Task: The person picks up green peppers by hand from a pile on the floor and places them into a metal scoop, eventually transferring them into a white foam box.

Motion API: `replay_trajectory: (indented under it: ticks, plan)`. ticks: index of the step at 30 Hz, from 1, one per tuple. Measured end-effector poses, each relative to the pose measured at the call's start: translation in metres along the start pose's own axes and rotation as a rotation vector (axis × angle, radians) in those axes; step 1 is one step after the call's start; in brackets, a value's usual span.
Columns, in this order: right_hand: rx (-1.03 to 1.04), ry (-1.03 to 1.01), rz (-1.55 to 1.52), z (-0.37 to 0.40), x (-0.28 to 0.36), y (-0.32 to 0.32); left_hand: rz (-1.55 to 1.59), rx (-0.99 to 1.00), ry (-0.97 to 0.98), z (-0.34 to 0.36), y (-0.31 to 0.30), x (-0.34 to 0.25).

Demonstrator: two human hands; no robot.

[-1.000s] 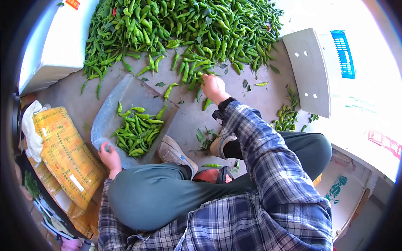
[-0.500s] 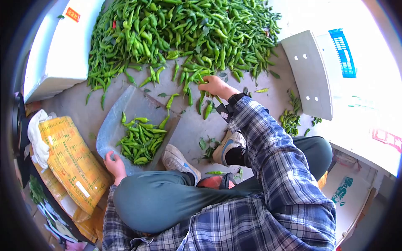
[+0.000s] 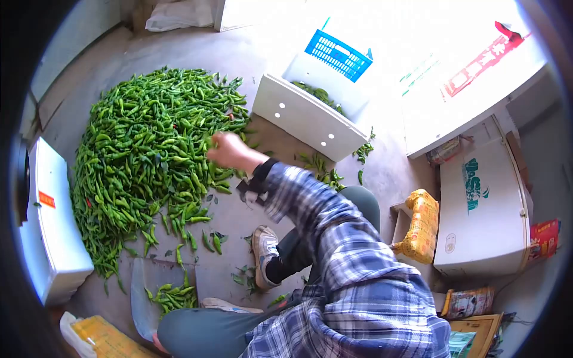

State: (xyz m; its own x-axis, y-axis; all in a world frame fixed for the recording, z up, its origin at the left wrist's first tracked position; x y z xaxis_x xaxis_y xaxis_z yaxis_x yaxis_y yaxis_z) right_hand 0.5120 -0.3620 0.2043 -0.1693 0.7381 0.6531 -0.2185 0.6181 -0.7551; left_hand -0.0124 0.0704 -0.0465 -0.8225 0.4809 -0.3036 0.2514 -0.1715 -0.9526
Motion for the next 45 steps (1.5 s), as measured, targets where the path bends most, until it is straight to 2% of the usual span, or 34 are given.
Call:
replay_trajectory:
  ticks: [1, 2, 3, 4, 5, 6, 8, 9, 11, 12, 13, 14, 15, 16, 17, 19, 23, 30, 33, 35, 36, 38, 39, 41, 43, 45]
  plan:
    - [-0.146, -0.121, 0.096, -0.013, -0.013, -0.028, 0.006, 0.010, 0.016, -0.001, 0.004, 0.006]
    - [-0.210, -0.005, 0.217, -0.009, 0.002, -0.074, 0.021, 0.021, 0.038, -0.002, 0.010, 0.014]
    - [-0.365, -0.195, 0.630, -0.036, -0.041, -0.109, 0.058, 0.028, 0.070, -0.005, 0.020, 0.024]
    - [-0.800, 0.093, 0.144, -0.060, -0.088, -0.149, 0.084, 0.036, 0.098, -0.007, 0.028, 0.041]
    - [-0.345, -0.382, 0.663, -0.046, -0.102, -0.209, 0.230, 0.054, -0.016, 0.005, 0.013, 0.011]
    - [-0.400, -0.266, 0.830, -0.064, -0.117, -0.231, 0.212, 0.062, -0.035, 0.013, -0.008, -0.014]
    - [-0.607, -0.036, 1.095, -0.057, -0.082, -0.236, 0.056, 0.080, -0.070, 0.018, -0.040, -0.055]
    - [-0.632, -0.066, 1.125, -0.049, -0.061, -0.220, 0.023, 0.063, -0.114, 0.013, -0.030, -0.043]
    - [-0.435, -0.370, 0.690, -0.048, -0.055, -0.151, -0.071, 0.034, -0.132, 0.013, -0.029, -0.050]
    - [-0.113, -0.114, 0.381, -0.062, -0.098, -0.099, -0.041, 0.025, -0.122, 0.013, -0.024, -0.043]
    - [0.050, -0.234, 0.663, -0.006, -0.035, -0.042, -0.054, 0.030, -0.138, 0.015, -0.024, -0.042]
    - [0.099, -0.495, 0.433, 0.011, -0.052, 0.019, -0.040, 0.020, -0.159, 0.016, -0.028, -0.049]
    - [0.321, -0.449, 0.655, 0.043, -0.031, 0.069, -0.021, 0.005, -0.175, 0.017, -0.031, -0.055]
    - [0.534, -0.341, 0.728, 0.068, -0.025, 0.116, -0.011, -0.012, -0.165, 0.018, -0.031, -0.057]
    - [0.587, -0.583, 0.713, 0.087, -0.043, 0.156, -0.017, -0.009, -0.175, 0.018, -0.032, -0.058]
    - [0.682, -0.579, 0.731, 0.111, -0.038, 0.198, 0.028, -0.027, -0.146, 0.020, -0.032, -0.059]
    - [0.689, -0.571, 0.817, 0.133, -0.046, 0.235, 0.041, -0.027, -0.153, 0.021, -0.032, -0.058]
    - [0.835, -0.697, 0.809, 0.127, -0.057, 0.227, 0.086, -0.053, -0.116, 0.023, -0.031, -0.056]
    - [0.899, -0.611, 0.832, 0.131, -0.053, 0.227, 0.092, -0.035, -0.119, 0.023, -0.033, -0.056]
    - [1.086, -0.376, 0.931, 0.129, -0.054, 0.225, 0.102, -0.043, -0.111, 0.024, -0.034, -0.058]
    - [1.090, -0.374, 0.934, 0.126, -0.056, 0.224, 0.114, -0.055, -0.096, 0.024, -0.035, -0.060]
    - [1.261, -0.205, 0.778, 0.119, -0.059, 0.222, 0.122, -0.043, -0.107, 0.024, -0.038, -0.064]
    - [1.259, -0.205, 0.781, 0.113, -0.046, 0.220, 0.128, -0.038, -0.118, 0.023, -0.038, -0.064]
    - [1.293, 0.401, 0.446, 0.101, -0.026, 0.215, 0.134, -0.040, -0.115, 0.023, -0.039, -0.065]
    - [1.251, 0.332, 0.384, 0.087, -0.047, 0.232, 0.135, -0.040, -0.115, 0.022, -0.037, -0.065]
    - [0.928, 0.237, 0.295, 0.075, -0.045, 0.242, 0.150, -0.035, -0.132, 0.024, -0.037, -0.063]
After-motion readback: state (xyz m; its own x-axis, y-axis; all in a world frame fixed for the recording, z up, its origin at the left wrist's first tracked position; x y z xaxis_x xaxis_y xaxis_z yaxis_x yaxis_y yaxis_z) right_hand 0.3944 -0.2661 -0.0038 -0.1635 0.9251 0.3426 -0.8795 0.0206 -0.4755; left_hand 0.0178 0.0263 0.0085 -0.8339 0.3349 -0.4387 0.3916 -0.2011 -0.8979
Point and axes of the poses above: each hand's wrist, its own z-axis away from the middle knuckle, its own y-axis out of the palm, x = y × z, the point moved 1 cm from there along -z, towards the middle knuckle, and after that the axes turned 1 degree about -x, right-handed, at the moved point
